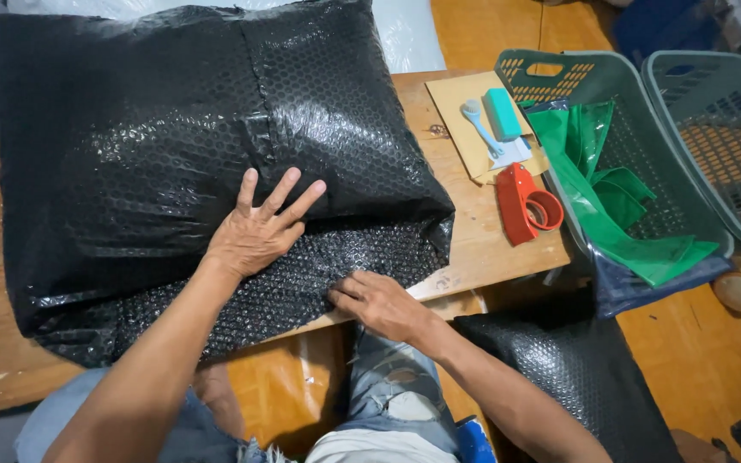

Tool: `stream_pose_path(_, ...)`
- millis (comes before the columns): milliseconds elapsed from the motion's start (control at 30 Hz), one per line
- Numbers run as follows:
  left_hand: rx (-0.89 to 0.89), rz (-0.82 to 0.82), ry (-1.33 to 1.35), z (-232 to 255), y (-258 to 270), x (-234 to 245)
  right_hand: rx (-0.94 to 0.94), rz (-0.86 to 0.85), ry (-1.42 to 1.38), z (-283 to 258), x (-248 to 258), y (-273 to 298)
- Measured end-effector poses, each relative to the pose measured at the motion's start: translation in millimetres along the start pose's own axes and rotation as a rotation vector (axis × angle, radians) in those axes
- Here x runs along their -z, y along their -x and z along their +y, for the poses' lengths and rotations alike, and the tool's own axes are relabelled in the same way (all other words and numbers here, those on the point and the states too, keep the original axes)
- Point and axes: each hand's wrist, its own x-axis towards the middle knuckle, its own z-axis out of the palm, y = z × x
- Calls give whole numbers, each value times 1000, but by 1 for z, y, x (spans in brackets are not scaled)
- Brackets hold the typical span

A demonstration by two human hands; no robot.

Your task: The person seals a large black bubble mailer on a wooden table. They fold the edges, press the seams, and use a red handheld tape dispenser to apply tape to secure the package.

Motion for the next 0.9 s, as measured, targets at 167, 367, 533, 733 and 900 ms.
stream_pose_path(167, -6, 24, -12, 0, -2, 2, 16, 28, 61, -2, 5, -14)
stream_pose_path(367, -2, 48, -20, 2, -2, -1, 32, 55, 57, -3, 6, -16)
stream_pose_path(533, 1, 50, -34, 3, 2, -5, -2, 129, 31, -11, 7, -24)
stream_pose_path(733, -4, 22, -14, 2, 0, -1, 11, 219, 75, 1, -4, -23)
stream_pose_path(900, 22, -20, 61, 0, -4, 10, 35, 323, 170, 1, 20, -53)
